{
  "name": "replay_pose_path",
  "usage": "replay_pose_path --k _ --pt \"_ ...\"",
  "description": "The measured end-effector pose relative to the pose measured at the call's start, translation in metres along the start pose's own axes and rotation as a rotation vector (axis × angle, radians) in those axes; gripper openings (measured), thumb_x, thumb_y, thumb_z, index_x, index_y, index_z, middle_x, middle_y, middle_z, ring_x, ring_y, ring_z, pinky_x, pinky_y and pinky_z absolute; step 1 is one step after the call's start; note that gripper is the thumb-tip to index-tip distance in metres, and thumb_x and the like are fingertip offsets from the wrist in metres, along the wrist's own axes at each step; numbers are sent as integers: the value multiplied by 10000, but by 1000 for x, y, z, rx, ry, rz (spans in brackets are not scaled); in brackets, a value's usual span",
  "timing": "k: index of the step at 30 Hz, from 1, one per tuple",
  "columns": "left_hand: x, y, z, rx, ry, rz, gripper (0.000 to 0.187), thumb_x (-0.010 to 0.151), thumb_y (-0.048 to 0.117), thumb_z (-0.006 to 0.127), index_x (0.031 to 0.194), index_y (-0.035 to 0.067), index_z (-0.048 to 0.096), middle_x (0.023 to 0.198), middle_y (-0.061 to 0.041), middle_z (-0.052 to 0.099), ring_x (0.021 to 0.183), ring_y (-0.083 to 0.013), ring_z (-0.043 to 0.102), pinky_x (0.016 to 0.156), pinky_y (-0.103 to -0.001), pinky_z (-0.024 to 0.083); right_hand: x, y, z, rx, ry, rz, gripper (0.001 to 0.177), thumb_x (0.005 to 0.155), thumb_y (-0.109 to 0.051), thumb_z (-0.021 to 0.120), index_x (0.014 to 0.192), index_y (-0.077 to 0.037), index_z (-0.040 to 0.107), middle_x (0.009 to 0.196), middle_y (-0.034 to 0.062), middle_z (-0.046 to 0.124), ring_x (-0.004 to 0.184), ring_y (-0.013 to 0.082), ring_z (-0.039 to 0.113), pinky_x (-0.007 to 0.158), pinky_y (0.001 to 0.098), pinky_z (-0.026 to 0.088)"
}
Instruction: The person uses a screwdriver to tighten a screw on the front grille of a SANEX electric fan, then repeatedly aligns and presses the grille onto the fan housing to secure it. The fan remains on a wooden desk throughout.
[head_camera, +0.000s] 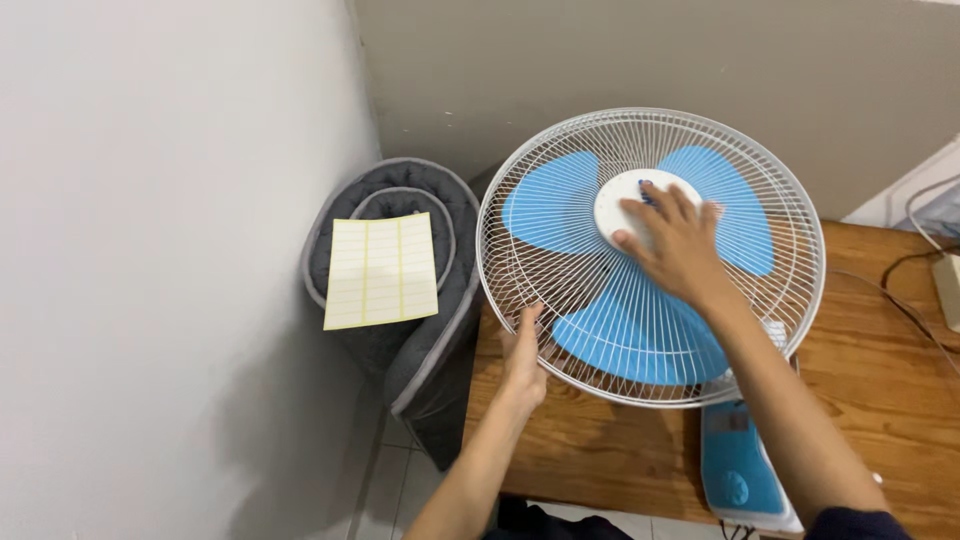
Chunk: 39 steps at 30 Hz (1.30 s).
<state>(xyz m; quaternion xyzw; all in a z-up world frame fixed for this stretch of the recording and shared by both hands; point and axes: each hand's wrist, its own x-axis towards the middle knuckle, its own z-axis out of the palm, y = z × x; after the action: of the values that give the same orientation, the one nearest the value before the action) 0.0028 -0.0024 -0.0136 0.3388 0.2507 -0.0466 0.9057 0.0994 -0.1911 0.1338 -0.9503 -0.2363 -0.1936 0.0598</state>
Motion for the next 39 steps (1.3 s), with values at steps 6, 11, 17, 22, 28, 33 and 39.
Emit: replay_pose_path --k 6,11,17,22,28,33,39 --pt "-10 14 3 91 0 -59 948 774 462 716 1522 133 235 1447 -178 438 1375 -331 459 1109 -601 450 7 23 13 -6 -82 73 718 922 -704 425 1485 -265 499 1647 111 278 1519 437 147 1071 825 51" --pt "-27 27 7 306 104 -103 1024 781 587 704 1564 137 223 1477 -133 412 1410 -333 425 1143 -561 389 8 23 16 -30 -50 68 716 926 -711 443 1473 -255 517 1639 119 311 1521 435 169 1068 836 66" --pt "-23 36 0 281 65 -26 969 760 649 624 1531 107 396 1466 -176 516 1366 -347 483 1083 -507 418 9 21 12 -5 -61 88 717 900 -714 475 1443 -253 556 1624 114 336 1515 429 185 1059 836 79" --pt "6 47 -9 367 200 145 958 917 576 649 1585 79 176 1579 -143 256 1474 -289 251 1180 -488 246 12 19 8 -13 -69 110 709 871 -711 541 1420 -264 576 1613 98 363 1522 408 210 1078 819 107" --pt "54 96 2 596 269 628 637 935 368 630 1427 -10 484 1505 -212 463 1415 -330 438 1170 -408 333 11 18 8 -3 -19 87 632 911 -652 528 1413 -272 585 1610 96 381 1507 390 239 1086 797 114" --pt "97 126 21 721 189 599 676 898 391 656 1416 -7 481 1485 -230 470 1386 -345 451 1143 -419 347 11 13 4 4 -49 150 566 923 -614 533 1385 -295 602 1599 36 402 1522 367 234 1099 799 75" --pt "161 145 33 881 105 605 911 832 587 727 1424 -50 455 1378 -294 575 1301 -366 574 1084 -405 439 17 2 -7 -13 -81 213 563 920 -584 540 1381 -268 602 1573 7 434 1496 316 279 1094 803 67"
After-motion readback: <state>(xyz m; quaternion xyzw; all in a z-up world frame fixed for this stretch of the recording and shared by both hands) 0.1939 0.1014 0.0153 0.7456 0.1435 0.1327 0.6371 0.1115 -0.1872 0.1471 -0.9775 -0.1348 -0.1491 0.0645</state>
